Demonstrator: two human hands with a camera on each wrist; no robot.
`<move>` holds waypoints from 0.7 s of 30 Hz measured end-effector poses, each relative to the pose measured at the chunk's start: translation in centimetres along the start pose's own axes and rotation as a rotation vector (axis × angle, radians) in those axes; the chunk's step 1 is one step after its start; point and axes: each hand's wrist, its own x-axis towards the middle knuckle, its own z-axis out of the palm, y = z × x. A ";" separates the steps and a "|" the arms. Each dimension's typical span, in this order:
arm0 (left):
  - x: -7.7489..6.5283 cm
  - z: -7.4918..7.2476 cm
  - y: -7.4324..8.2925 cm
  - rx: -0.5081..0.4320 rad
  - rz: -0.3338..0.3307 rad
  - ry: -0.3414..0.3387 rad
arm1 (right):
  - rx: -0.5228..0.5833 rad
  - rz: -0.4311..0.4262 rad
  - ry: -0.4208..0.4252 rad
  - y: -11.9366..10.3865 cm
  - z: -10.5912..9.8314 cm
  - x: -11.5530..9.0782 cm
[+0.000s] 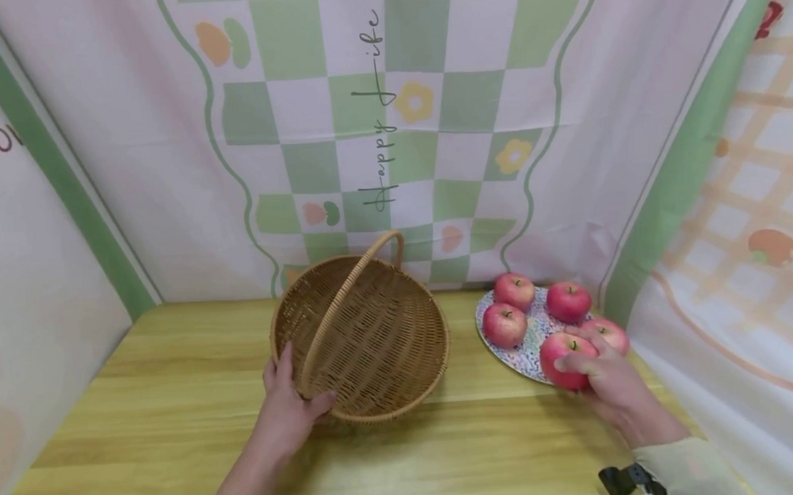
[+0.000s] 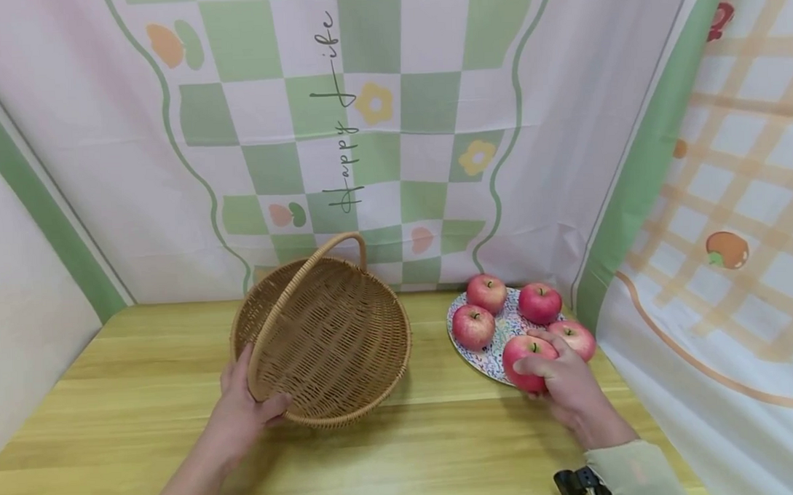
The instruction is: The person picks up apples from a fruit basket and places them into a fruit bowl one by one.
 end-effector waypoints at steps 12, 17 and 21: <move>0.0 -0.2 -0.1 0.013 0.014 0.001 | -0.200 0.070 0.076 1.4 0.3 1.8; 0.2 -0.1 -0.1 0.002 0.009 0.001 | -0.257 0.063 0.109 1.7 0.5 2.2; 0.2 -0.1 -0.2 0.013 0.003 -0.001 | -0.300 0.045 0.122 1.9 0.7 2.3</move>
